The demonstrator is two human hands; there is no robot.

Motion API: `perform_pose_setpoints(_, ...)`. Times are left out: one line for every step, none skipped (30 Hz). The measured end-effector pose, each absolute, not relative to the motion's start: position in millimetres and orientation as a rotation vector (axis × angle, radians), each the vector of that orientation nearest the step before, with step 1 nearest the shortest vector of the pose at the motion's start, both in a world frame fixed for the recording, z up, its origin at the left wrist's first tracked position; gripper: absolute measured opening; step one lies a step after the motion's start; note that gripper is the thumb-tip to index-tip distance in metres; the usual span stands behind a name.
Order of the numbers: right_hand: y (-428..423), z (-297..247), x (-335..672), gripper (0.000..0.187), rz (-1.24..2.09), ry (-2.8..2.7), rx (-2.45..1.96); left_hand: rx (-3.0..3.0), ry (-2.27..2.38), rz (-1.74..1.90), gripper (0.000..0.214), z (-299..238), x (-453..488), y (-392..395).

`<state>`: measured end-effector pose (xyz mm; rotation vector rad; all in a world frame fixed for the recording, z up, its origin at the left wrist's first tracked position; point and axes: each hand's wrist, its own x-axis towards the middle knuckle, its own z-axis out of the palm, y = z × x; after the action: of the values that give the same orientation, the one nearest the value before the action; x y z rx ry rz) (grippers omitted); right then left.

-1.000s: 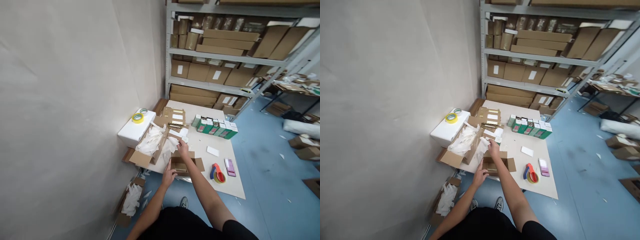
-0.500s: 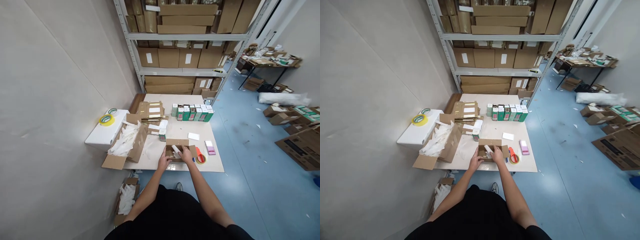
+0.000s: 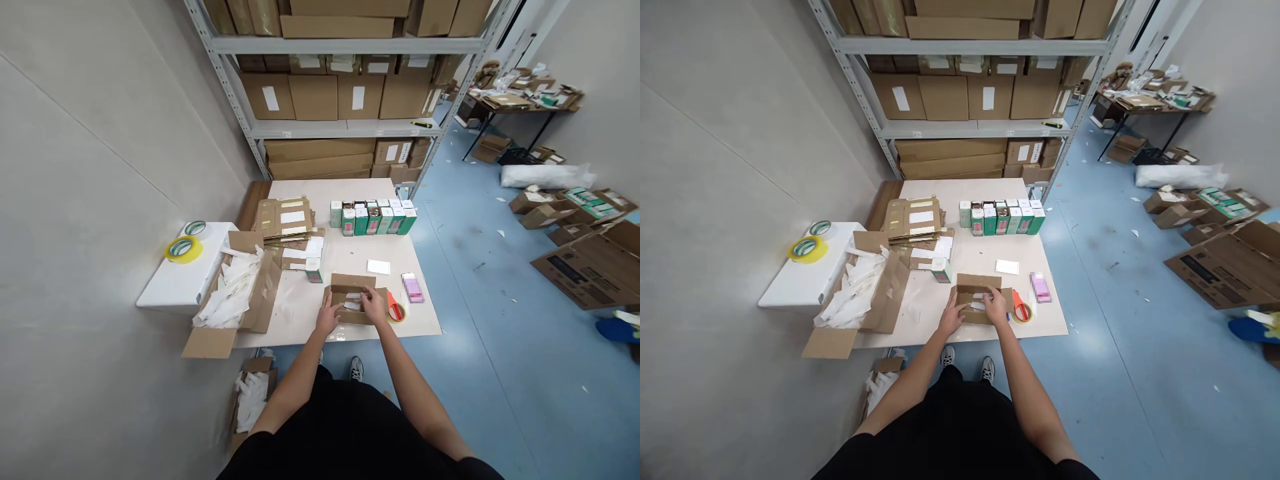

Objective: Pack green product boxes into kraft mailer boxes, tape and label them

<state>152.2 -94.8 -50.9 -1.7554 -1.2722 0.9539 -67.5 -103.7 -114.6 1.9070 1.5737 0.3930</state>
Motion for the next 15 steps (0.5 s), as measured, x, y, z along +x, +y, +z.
perform_pose_setpoints(-92.4,-53.0,146.4,0.046,0.980,-1.245,-1.720,1.911,1.564,0.424,0.049,-115.7,-70.3,-103.5)
perform_pose_setpoints(-89.4,-55.0,139.8,0.047,1.003,-1.224,-1.689,1.911,1.560,0.470,0.048,-116.1,-73.7,-103.4)
perform_pose_setpoints(-85.7,-56.9,132.4,0.048,1.024,-1.205,-1.664,1.905,1.564,0.523,0.047,-115.9,-77.9,-102.9)
perform_pose_setpoints(-81.1,-58.7,124.2,0.050,1.043,-1.189,-1.643,1.895,1.571,0.576,0.047,-115.0,-82.8,-101.6)
perform_pose_setpoints(-75.6,-60.2,115.4,0.051,1.063,-1.175,-1.623,1.883,1.584,0.626,0.046,-113.2,-88.5,-99.1)
perform_pose_setpoints(-69.0,-61.7,106.0,0.053,1.087,-1.166,-1.601,1.871,1.601,0.672,0.046,-110.6,-94.9,-95.4)
perform_pose_setpoints(-61.5,-62.9,96.1,0.055,1.113,-1.161,-1.578,1.859,1.621,0.716,0.046,-107.4,-102.0,-90.3)
perform_pose_setpoints(-53.1,-63.9,85.9,0.056,1.139,-1.159,-1.558,1.843,1.645,0.757,0.047,-103.6,-109.6,-84.0)
perform_pose_setpoints(-43.9,-64.9,75.4,0.058,1.167,-1.157,-1.542,1.822,1.671,0.793,0.048,-99.4,-117.7,-76.5)
perform_pose_setpoints(-34.3,-65.8,64.9,0.060,1.198,-1.152,-1.532,1.796,1.697,0.825,0.049,-95.0,-125.9,-68.3)
perform_pose_setpoints(-24.5,-66.7,54.2,0.062,1.231,-1.138,-1.529,1.770,1.716,0.854,0.051,-90.7,-134.2,-59.4)
perform_pose_setpoints(-14.8,-67.8,43.6,0.064,1.268,-1.112,-1.532,1.747,1.723,0.878,0.053,-86.6,-142.3,-50.2)
perform_pose_setpoints(-5.7,-69.2,33.1,0.066,1.310,-1.073,-1.536,1.729,1.719,0.896,0.054,-83.0,-149.9,-40.7)
perform_pose_setpoints(2.6,-71.0,22.8,0.068,1.352,-1.023,-1.542,1.713,1.709,0.907,0.056,-79.8,-157.0,-31.2)
perform_pose_setpoints(9.8,-73.2,12.6,0.069,1.393,-0.971,-1.545,1.695,1.698,0.911,0.056,-77.3,-163.4,-21.7)
